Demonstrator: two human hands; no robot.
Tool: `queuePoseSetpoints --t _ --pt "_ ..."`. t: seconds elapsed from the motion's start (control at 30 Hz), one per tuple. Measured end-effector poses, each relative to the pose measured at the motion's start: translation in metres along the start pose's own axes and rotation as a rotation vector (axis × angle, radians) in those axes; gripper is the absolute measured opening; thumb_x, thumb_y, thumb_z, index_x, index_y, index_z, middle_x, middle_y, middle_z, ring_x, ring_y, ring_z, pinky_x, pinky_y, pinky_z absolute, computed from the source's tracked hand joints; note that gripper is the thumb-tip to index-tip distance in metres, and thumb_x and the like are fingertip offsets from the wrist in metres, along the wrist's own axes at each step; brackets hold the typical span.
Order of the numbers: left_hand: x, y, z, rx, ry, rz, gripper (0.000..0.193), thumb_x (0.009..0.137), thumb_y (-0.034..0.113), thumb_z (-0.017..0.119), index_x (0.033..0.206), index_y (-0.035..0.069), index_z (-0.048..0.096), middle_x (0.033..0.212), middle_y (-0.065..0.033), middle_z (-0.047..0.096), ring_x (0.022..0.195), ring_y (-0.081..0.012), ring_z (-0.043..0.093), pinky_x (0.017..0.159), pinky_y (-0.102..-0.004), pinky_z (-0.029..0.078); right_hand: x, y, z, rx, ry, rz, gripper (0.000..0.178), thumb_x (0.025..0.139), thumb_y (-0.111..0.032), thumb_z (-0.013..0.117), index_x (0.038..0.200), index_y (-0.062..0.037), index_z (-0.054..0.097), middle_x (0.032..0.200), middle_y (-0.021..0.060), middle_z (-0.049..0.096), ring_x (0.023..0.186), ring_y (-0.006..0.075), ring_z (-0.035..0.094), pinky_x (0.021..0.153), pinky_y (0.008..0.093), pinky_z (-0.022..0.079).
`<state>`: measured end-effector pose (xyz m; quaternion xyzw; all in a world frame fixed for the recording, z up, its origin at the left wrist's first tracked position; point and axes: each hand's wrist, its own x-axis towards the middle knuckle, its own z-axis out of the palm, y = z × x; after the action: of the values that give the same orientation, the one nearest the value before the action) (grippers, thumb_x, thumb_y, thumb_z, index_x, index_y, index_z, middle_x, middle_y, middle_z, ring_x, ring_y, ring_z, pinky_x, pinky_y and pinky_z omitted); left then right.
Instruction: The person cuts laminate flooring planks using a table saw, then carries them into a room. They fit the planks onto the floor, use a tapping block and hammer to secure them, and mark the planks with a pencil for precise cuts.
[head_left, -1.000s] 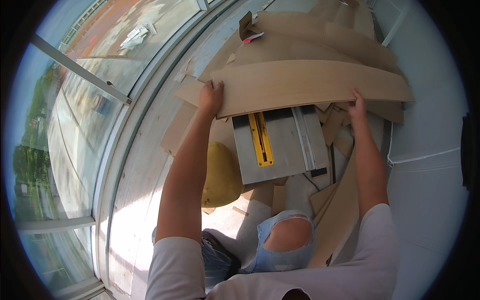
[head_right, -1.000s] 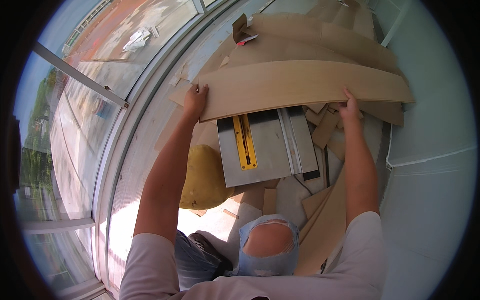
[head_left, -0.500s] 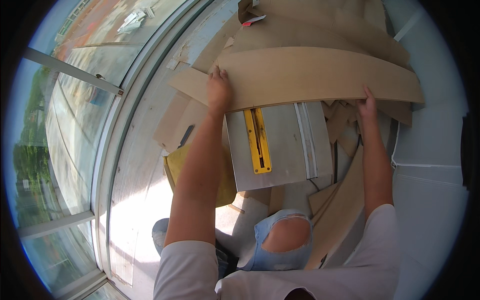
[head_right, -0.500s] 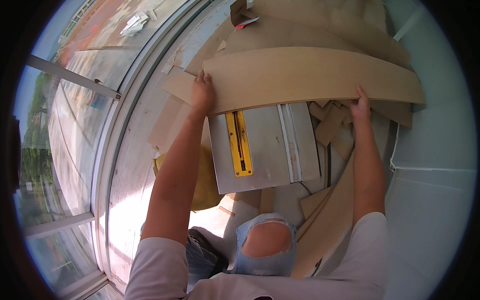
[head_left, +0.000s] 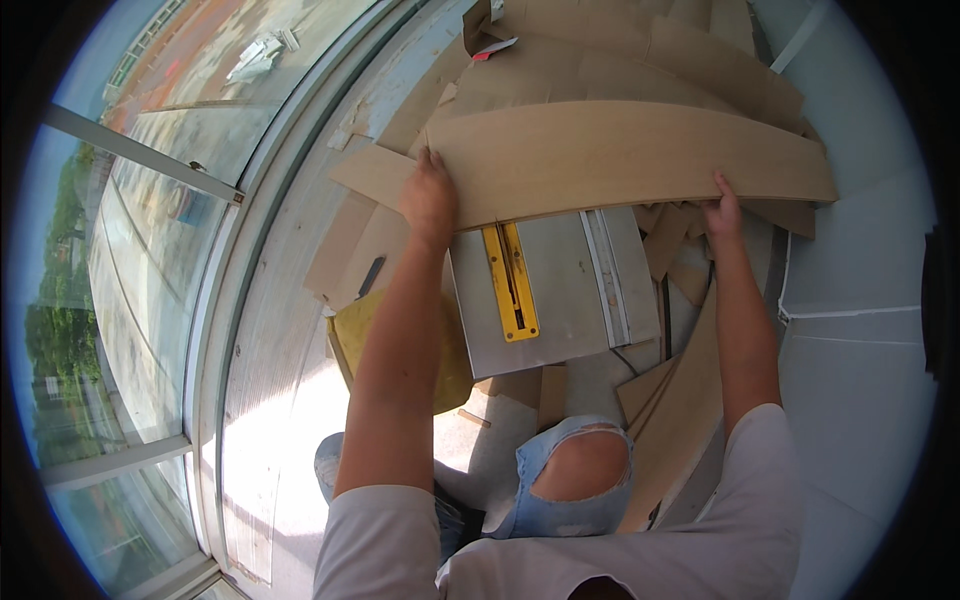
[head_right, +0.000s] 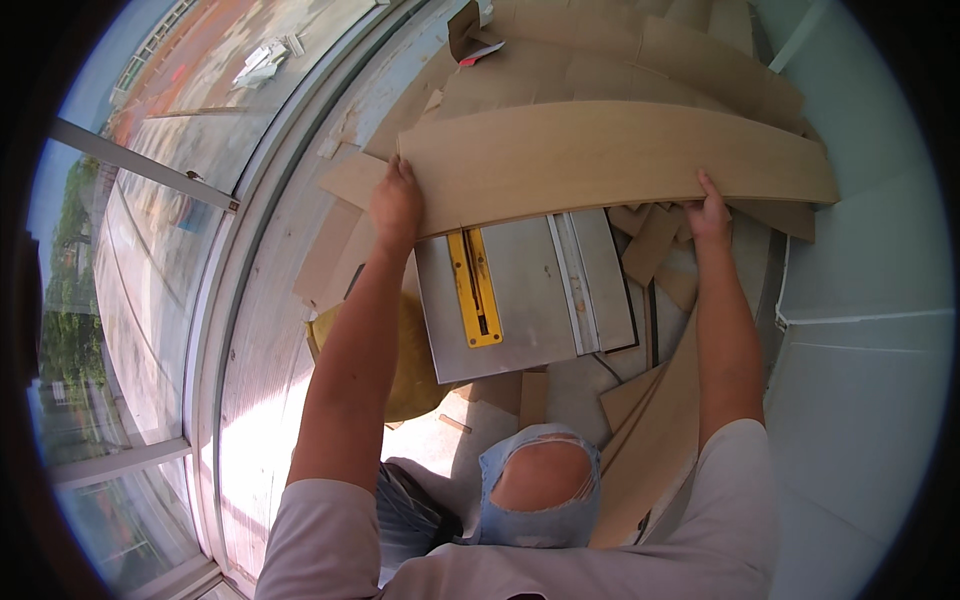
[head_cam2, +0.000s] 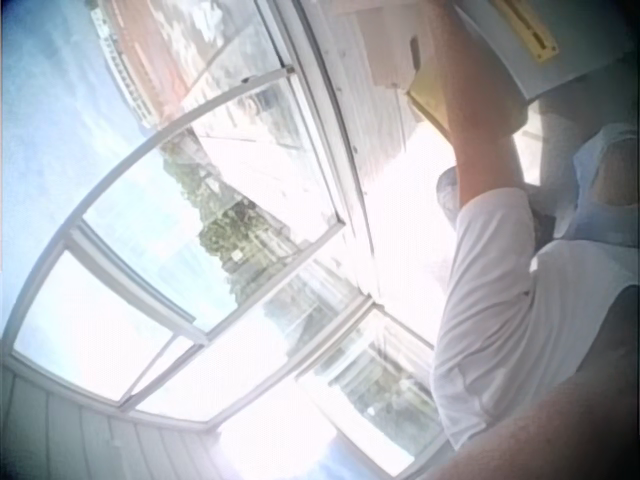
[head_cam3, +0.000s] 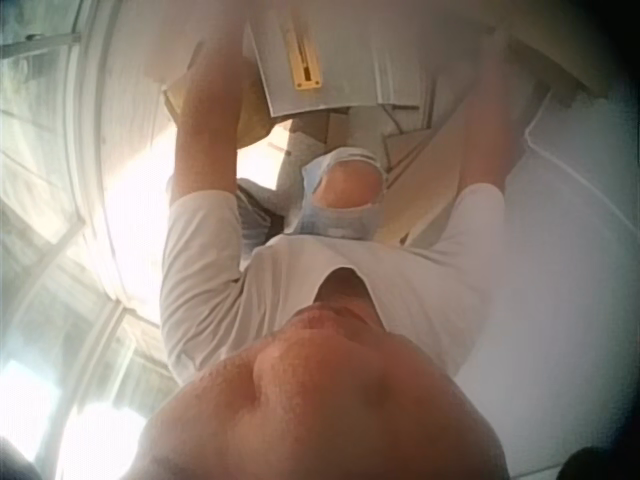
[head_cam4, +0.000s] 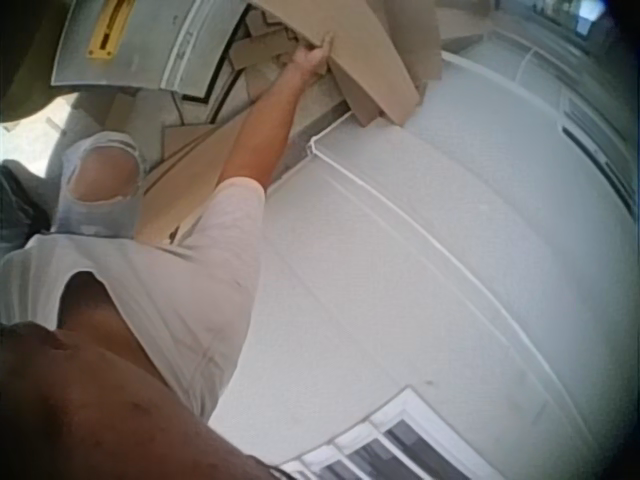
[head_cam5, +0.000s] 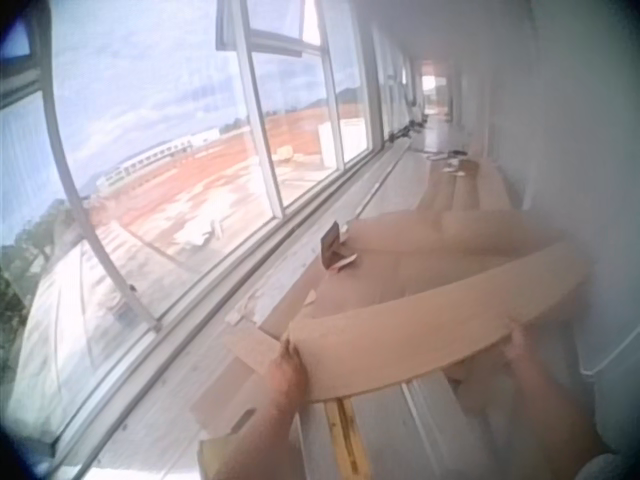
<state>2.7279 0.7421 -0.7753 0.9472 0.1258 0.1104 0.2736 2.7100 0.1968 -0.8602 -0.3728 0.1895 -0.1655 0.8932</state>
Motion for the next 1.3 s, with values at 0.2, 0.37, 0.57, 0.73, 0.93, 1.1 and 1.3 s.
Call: queuePoseSetpoints --t 0.2,0.37,0.57,0.73,0.93,1.1,1.3 --pt "-0.009 0.007 -0.003 0.012 -0.004 -0.003 0.048 0.106 0.038 0.036 0.138 0.010 0.057 0.101 -0.0255 0.071 0.096 -0.0452 0.068 0.084 -0.0541 0.053 0.001 -0.007 -0.013 0.022 -0.021 0.003 0.043 0.089 -0.008 0.075 0.129 -0.0086 0.058 0.125 0.0044 0.064 0.117 0.0219 0.060 0.098 0.0396 0.053" --pt "-0.010 -0.004 -0.001 -0.081 0.021 0.018 0.049 0.106 0.039 0.036 0.138 0.009 0.057 0.108 -0.0273 0.070 0.102 -0.0453 0.066 0.088 -0.0537 0.051 -0.014 -0.001 0.001 0.028 -0.045 0.048 0.047 0.091 -0.009 0.074 0.133 -0.0068 0.054 0.128 0.0055 0.061 0.118 0.0217 0.059 0.099 0.0382 0.052" --pt "0.028 -0.013 0.013 -0.259 0.015 0.093 0.048 0.104 0.040 0.047 0.133 0.004 0.059 0.112 -0.0281 0.068 0.105 -0.0461 0.064 0.090 -0.0519 0.050 0.014 0.006 0.003 0.008 0.027 0.017 0.040 0.092 -0.013 0.072 0.129 -0.0057 0.058 0.124 0.0076 0.064 0.115 0.0224 0.061 0.099 0.0377 0.052" --pt "0.055 -0.021 0.020 -0.549 -0.228 -0.089 0.052 0.102 0.044 0.055 0.122 -0.004 0.061 0.105 -0.0230 0.069 0.092 -0.0344 0.066 0.083 -0.0435 0.051 0.019 0.015 0.016 -0.006 0.070 -0.004 0.045 0.088 -0.011 0.077 0.129 -0.0080 0.057 0.125 0.0054 0.063 0.115 0.0203 0.061 0.099 0.0351 0.053" --pt "0.057 -0.021 0.022 -0.912 -0.314 -0.107 0.051 0.102 0.045 0.056 0.117 -0.003 0.064 0.099 -0.0113 0.068 0.087 -0.0172 0.062 0.080 -0.0339 0.051 0.019 0.011 0.032 -0.008 0.115 -0.043 0.039 0.088 -0.010 0.077 0.124 -0.0072 0.062 0.121 0.0051 0.066 0.113 0.0202 0.063 0.097 0.0343 0.054" --pt "0.049 -0.038 0.016 -0.804 -0.168 -0.131 0.050 0.101 0.044 0.059 0.110 -0.004 0.064 0.091 -0.0120 0.067 0.081 -0.0184 0.060 0.076 -0.0351 0.050 0.020 0.017 0.044 0.021 0.045 0.009 0.042 0.089 -0.010 0.076 0.127 -0.0055 0.059 0.122 0.0063 0.065 0.113 0.0206 0.064 0.096 0.0336 0.055" --pt "0.018 -0.105 -0.015 -0.738 -0.029 -0.177 0.045 0.103 0.041 0.057 0.109 -0.003 0.064 0.089 -0.0071 0.065 0.080 -0.0146 0.057 0.074 -0.0318 0.048 0.025 0.063 0.100 0.011 -0.031 0.068 0.042 0.090 -0.009 0.075 0.128 -0.0048 0.058 0.124 0.0071 0.065 0.116 0.0209 0.062 0.096 0.0344 0.054"
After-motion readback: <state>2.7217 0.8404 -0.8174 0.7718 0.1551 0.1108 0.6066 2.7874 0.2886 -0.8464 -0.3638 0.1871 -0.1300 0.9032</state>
